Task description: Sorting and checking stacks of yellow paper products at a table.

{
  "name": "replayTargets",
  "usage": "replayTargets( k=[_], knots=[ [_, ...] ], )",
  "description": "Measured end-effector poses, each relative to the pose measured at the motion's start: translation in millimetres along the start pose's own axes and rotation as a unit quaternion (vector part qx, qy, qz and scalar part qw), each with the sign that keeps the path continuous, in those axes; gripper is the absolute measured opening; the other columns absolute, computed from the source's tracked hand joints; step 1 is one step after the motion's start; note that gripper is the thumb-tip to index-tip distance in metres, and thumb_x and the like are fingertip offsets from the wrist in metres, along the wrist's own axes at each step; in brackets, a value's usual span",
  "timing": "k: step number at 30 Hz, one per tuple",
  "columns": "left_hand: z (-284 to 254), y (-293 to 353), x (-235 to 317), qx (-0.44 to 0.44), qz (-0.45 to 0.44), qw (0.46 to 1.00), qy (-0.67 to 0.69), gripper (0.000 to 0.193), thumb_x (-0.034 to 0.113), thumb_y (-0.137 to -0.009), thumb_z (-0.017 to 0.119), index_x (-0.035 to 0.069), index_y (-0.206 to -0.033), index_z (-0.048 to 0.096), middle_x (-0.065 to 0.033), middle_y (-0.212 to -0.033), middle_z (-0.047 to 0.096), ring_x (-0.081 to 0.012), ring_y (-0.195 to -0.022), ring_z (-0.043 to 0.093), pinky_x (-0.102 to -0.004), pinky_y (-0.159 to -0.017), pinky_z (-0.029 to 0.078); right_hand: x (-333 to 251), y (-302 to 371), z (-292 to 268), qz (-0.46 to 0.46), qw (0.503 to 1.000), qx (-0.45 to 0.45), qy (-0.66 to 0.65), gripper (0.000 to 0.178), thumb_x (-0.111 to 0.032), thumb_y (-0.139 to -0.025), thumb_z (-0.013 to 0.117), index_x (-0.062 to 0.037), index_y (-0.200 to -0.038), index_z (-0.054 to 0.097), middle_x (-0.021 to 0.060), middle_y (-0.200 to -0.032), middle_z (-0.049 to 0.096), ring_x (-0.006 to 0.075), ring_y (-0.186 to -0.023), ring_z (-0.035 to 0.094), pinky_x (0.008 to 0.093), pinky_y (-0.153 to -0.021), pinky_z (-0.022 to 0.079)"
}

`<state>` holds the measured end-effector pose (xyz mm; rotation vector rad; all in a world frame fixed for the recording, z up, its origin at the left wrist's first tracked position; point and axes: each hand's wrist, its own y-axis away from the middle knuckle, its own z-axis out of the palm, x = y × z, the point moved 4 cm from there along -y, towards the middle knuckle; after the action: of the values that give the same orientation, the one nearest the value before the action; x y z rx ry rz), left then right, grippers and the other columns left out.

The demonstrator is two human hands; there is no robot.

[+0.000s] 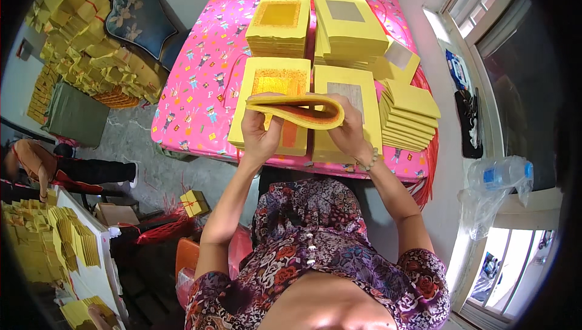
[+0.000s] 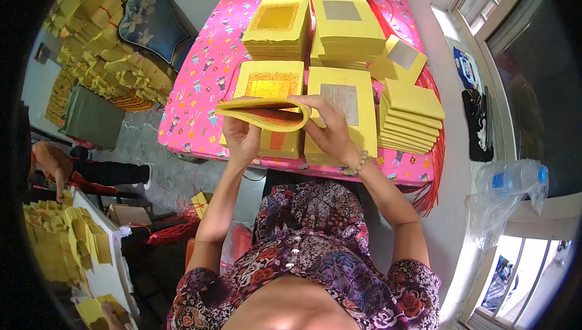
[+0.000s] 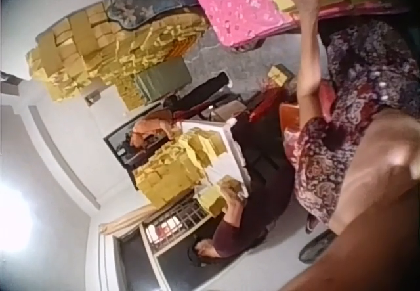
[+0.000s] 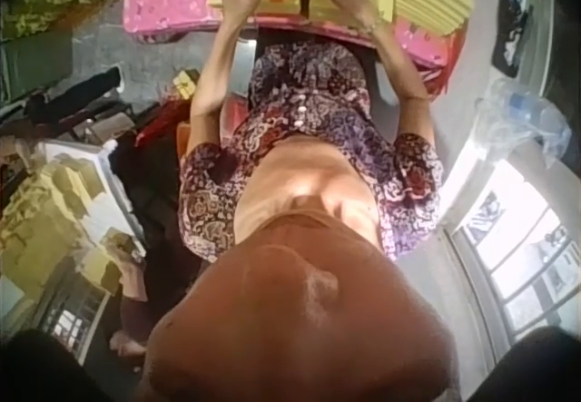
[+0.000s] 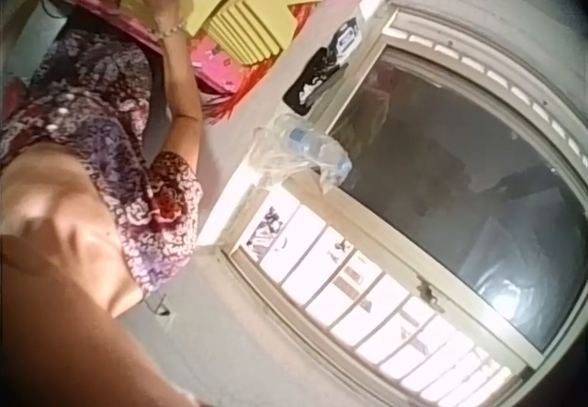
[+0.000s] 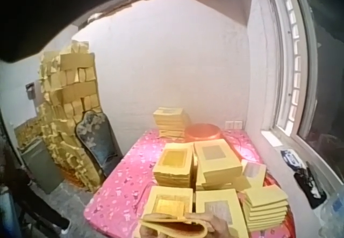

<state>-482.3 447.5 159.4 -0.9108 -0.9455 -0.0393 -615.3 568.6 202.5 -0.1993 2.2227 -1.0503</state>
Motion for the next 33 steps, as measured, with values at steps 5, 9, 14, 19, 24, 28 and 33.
replayTargets(
  k=[5, 9, 14, 19, 24, 28, 33],
  knots=[
    [14, -13, 12, 0.044, -0.01, 0.995, -0.093, 0.024, -0.004, -0.085, 0.057, -0.002, -0.108, 0.05, -0.0095, -0.097, 0.062, -0.0164, -0.09, 0.06, -0.0276, -0.078, 0.047, 19, 5, 11, 0.153, 0.981, 0.023, -0.113, 0.021, -0.007, -0.088, 0.06, -0.0006, -0.107, 0.053, 0.0099, -0.099, 0.062, 0.0157, -0.096, 0.061, 0.031, -0.082, 0.049],
    [11, -21, 6, 0.04, -0.006, 0.986, -0.16, 0.023, -0.002, -0.086, 0.057, -0.003, -0.107, 0.049, -0.0106, -0.088, 0.063, -0.0176, -0.08, 0.062, -0.0279, -0.071, 0.049, 24, -1, 20, 0.169, 0.973, 0.046, -0.148, 0.023, -0.009, -0.089, 0.059, 0.0004, -0.109, 0.05, 0.0101, -0.097, 0.062, 0.0154, -0.095, 0.061, 0.0308, -0.085, 0.048],
    [10, -20, -9, 0.035, -0.081, 0.994, -0.059, 0.03, -0.001, -0.088, 0.055, -0.001, -0.116, 0.044, -0.0103, -0.106, 0.059, -0.0155, -0.099, 0.057, -0.0275, -0.084, 0.046, 45, 3, 26, 0.199, 0.963, 0.037, -0.175, 0.025, -0.014, -0.091, 0.058, 0.0007, -0.109, 0.049, 0.0109, -0.098, 0.062, 0.0162, -0.092, 0.061, 0.0292, -0.083, 0.048],
    [11, -17, -18, 0.027, -0.12, 0.992, -0.009, 0.037, -0.001, -0.089, 0.055, -0.001, -0.123, 0.042, -0.0087, -0.112, 0.056, -0.0144, -0.105, 0.054, -0.0273, -0.089, 0.044, 54, 9, 30, 0.208, 0.966, 0.039, -0.15, 0.027, -0.019, -0.093, 0.055, 0.0016, -0.11, 0.047, 0.012, -0.097, 0.06, 0.0145, -0.082, 0.057, 0.0271, -0.073, 0.046],
    [9, -25, -19, 0.013, -0.143, 0.99, 0.014, 0.036, -0.001, -0.088, 0.056, -0.001, -0.122, 0.044, -0.0085, -0.111, 0.057, -0.0139, -0.103, 0.055, -0.0277, -0.088, 0.045, 53, 1, 27, 0.213, 0.957, 0.052, -0.187, 0.028, -0.021, -0.094, 0.055, 0.0006, -0.111, 0.048, 0.0057, -0.094, 0.058, 0.0103, -0.084, 0.054, 0.0251, -0.074, 0.045],
    [7, -31, -7, -0.031, -0.161, 0.986, 0.012, 0.036, -0.001, -0.087, 0.058, -0.001, -0.121, 0.045, -0.0086, -0.113, 0.057, -0.0134, -0.104, 0.055, -0.0275, -0.089, 0.045, 40, -13, 16, 0.213, 0.937, 0.052, -0.273, 0.027, -0.023, -0.095, 0.054, -0.0002, -0.109, 0.051, -0.0006, -0.092, 0.055, 0.0054, -0.082, 0.049, 0.0218, -0.072, 0.042],
    [13, -29, 4, -0.036, -0.171, 0.984, 0.037, 0.044, 0.001, -0.088, 0.058, -0.001, -0.128, 0.041, -0.0103, -0.119, 0.056, -0.0155, -0.109, 0.054, -0.0286, -0.092, 0.043, 35, -11, 8, 0.215, 0.938, 0.05, -0.267, 0.024, -0.023, -0.095, 0.056, 0.0, -0.1, 0.056, -0.0033, -0.083, 0.054, 0.0019, -0.074, 0.045, 0.0189, -0.064, 0.039]
  ],
)
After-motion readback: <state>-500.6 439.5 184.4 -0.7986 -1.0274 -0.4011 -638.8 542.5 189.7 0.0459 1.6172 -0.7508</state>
